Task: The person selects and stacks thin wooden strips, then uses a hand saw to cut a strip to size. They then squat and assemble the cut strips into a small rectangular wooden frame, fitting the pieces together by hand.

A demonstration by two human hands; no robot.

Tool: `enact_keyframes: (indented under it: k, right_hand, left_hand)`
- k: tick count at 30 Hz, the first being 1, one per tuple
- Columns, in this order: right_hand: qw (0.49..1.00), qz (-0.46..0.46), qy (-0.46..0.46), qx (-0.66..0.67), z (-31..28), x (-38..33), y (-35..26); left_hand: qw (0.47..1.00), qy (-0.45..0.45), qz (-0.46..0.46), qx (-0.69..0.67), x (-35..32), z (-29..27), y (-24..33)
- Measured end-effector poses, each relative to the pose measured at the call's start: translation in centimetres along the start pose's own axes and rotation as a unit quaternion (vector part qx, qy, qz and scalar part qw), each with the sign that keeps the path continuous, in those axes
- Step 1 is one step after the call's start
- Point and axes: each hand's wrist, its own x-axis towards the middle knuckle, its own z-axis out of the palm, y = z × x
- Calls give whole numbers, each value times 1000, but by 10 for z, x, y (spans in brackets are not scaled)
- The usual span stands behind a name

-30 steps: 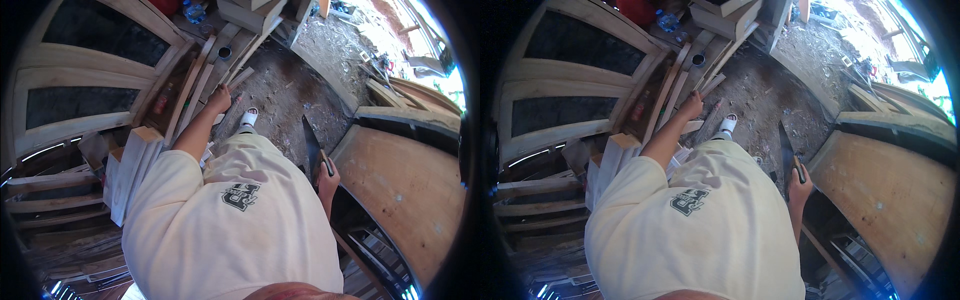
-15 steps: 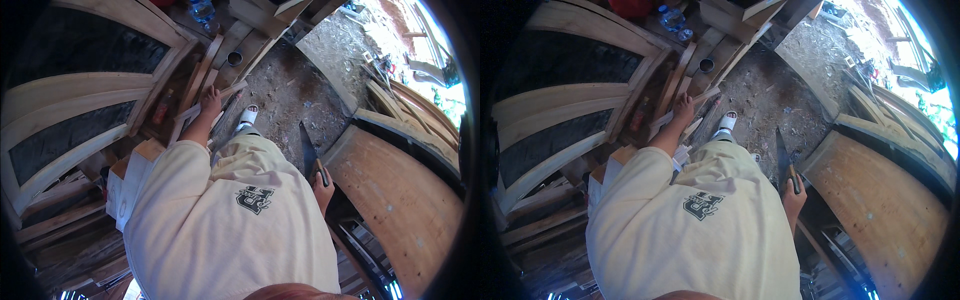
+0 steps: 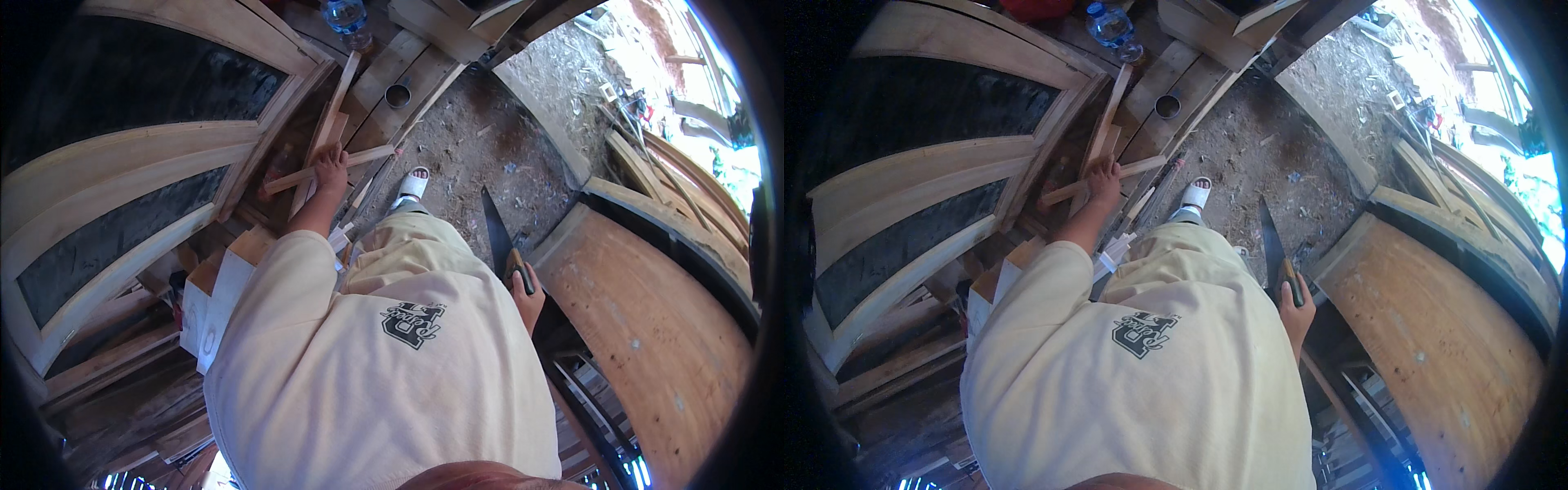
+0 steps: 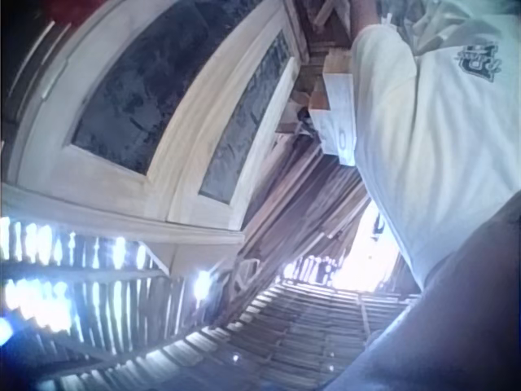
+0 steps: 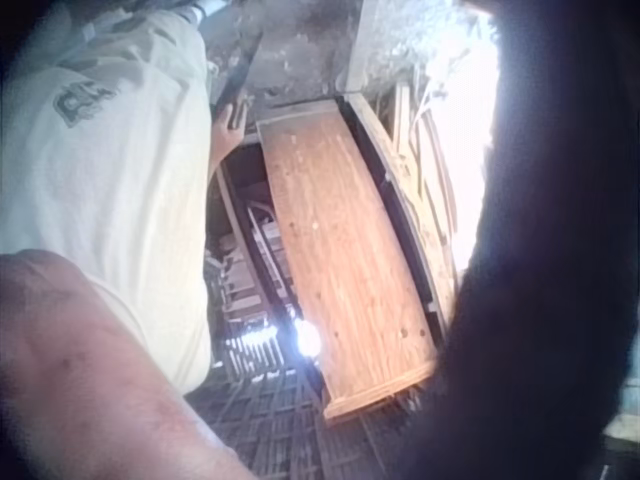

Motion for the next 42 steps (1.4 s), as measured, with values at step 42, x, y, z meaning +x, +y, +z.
enact_keyframes:
  k: [42]
  right_hand:
    - [994,-76,-28,-72,33,13,-3]
  left_hand:
    - [940,176,-97,-277,-9,-24,-47]
